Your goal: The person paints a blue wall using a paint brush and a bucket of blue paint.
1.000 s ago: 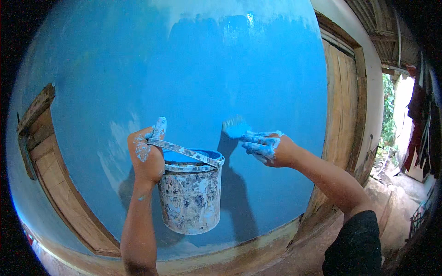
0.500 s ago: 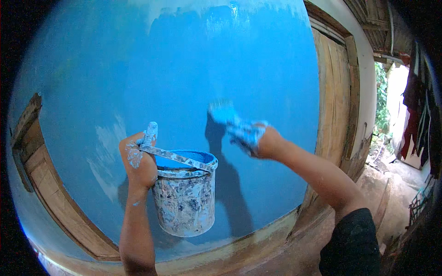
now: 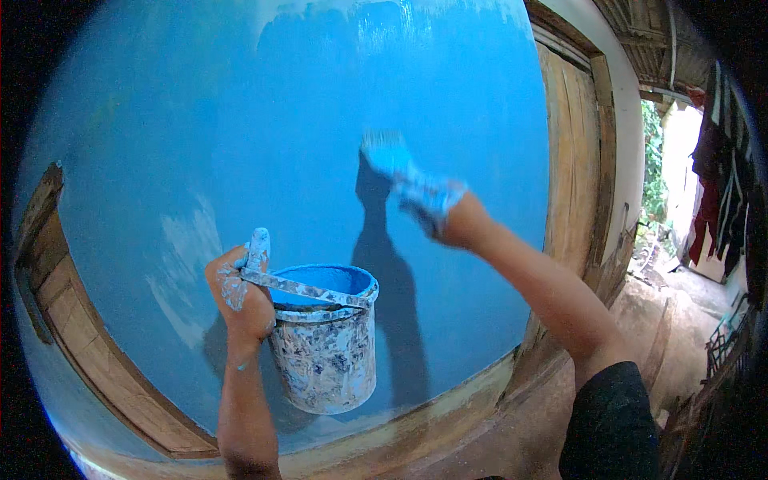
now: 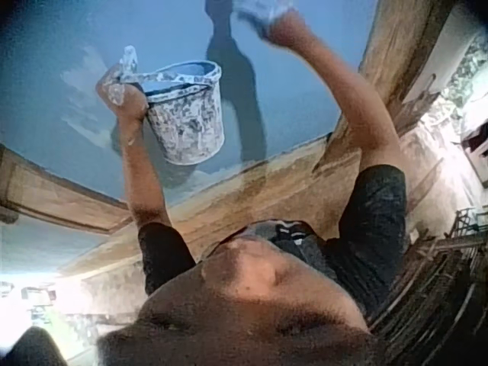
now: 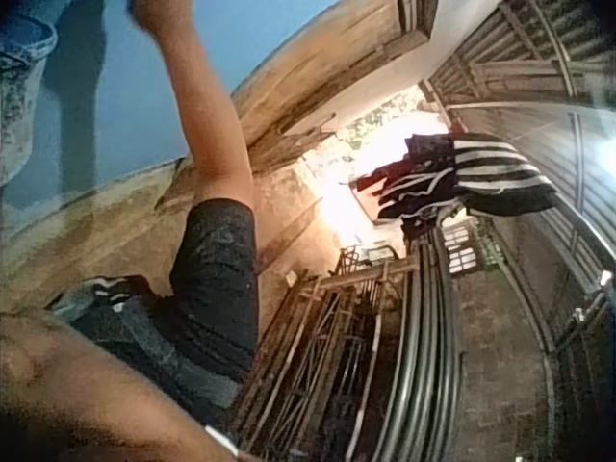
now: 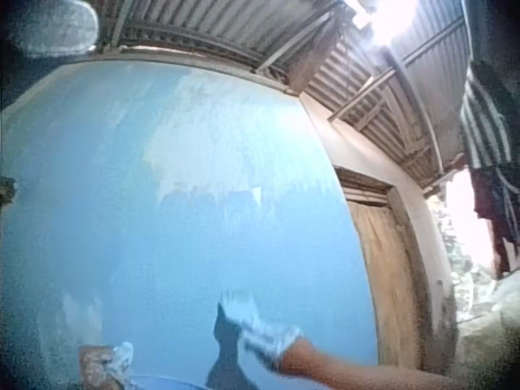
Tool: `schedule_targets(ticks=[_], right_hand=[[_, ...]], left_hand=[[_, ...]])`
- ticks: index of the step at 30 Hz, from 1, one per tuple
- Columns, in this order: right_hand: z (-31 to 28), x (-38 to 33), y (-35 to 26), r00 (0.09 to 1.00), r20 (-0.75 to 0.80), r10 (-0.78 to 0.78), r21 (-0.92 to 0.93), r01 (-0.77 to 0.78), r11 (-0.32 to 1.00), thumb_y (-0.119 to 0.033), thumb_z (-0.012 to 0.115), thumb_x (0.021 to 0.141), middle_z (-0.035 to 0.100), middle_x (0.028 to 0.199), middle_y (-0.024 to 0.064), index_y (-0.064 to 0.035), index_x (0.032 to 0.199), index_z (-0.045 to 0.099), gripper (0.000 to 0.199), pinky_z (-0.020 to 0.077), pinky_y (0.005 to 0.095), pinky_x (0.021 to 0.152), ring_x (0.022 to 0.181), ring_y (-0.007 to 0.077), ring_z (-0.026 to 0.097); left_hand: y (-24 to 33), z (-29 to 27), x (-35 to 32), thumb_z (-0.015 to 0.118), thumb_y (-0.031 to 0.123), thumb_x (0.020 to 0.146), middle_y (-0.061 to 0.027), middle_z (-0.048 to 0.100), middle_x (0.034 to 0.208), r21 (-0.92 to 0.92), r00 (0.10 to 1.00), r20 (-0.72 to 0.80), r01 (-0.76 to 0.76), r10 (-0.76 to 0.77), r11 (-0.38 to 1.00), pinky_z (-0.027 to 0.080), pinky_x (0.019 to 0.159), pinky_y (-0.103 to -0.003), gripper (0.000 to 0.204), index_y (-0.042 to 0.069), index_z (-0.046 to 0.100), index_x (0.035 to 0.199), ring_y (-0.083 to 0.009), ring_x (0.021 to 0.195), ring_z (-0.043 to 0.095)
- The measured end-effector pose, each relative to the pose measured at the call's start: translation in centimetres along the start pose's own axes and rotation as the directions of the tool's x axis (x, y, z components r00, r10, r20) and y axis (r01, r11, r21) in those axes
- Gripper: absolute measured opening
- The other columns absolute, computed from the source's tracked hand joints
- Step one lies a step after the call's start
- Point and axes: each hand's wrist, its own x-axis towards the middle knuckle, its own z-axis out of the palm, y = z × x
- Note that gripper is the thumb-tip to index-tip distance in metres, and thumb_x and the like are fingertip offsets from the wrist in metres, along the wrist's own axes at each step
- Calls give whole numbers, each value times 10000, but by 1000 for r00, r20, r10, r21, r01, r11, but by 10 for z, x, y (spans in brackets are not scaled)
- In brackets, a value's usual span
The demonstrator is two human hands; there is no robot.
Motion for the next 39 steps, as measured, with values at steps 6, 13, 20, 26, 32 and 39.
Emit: schedule_targets(ticks=[6, 13, 20, 26, 32, 39], right_hand=[[-15, -32, -25, 954, 295, -50, 272, -34, 962, -130, 632, 761, 601, 1168, 113, -100, 1034, 618, 275, 536, 424, 737, 975, 295, 624], [-7, 59, 0, 984, -113, -139, 188, 158, 969, -92, 622, 779, 644, 1071, 59, -117, 998, 638, 221, 537, 374, 683, 891, 263, 644], [24, 83, -15, 999, -27, -39, -29, 38, 999, -116, 618, 792, 554, 1266, 52, -165, 1094, 599, 306, 521, 406, 668, 927, 261, 636], [12, 16, -24, 952, 152, -268, 160, 244, 957, -131, 644, 764, 575, 1203, 126, -164, 1097, 592, 338, 539, 386, 711, 964, 237, 630], [6, 90, 35, 944, -148, -296, 25, 303, 953, -68, 628, 746, 654, 1040, 105, -148, 1081, 616, 345, 526, 365, 709, 887, 251, 648], [44, 79, 12, 989, 78, -125, -277, 142, 950, -206, 575, 826, 566, 1206, 154, -156, 1143, 576, 321, 542, 421, 713, 926, 345, 624]], left_hand=[[-6, -9, -12, 537, 174, 870, 28, 239, 528, -128, 988, -30, 146, -151, 981, 122, 486, -333, 410, 45, 309, 554, -83, 518, 170], [-9, -16, -22, 545, 239, 872, -30, 387, 605, 155, 998, 7, 55, -57, 986, 278, 560, -351, 345, 6, 443, 640, -138, 593, 341], [-12, -10, -17, 531, 412, 878, 20, 255, 495, -120, 994, -106, -11, -2, 993, 162, 531, -344, 539, 44, 326, 542, -118, 531, 199], [-6, -9, -15, 540, 203, 878, 3, 299, 490, 130, 997, -60, 62, -54, 990, 244, 537, -336, 424, 28, 351, 541, -114, 524, 240], [-30, -4, -35, 592, 43, 820, -44, 442, 656, 286, 977, -147, -106, 153, 952, 335, 578, -370, 137, -23, 523, 722, -150, 596, 416], [-49, -29, -56, 594, 75, 842, -57, 468, 730, 288, 997, -72, 50, -30, 956, 404, 650, -413, 121, -17, 525, 805, -154, 612, 447]])
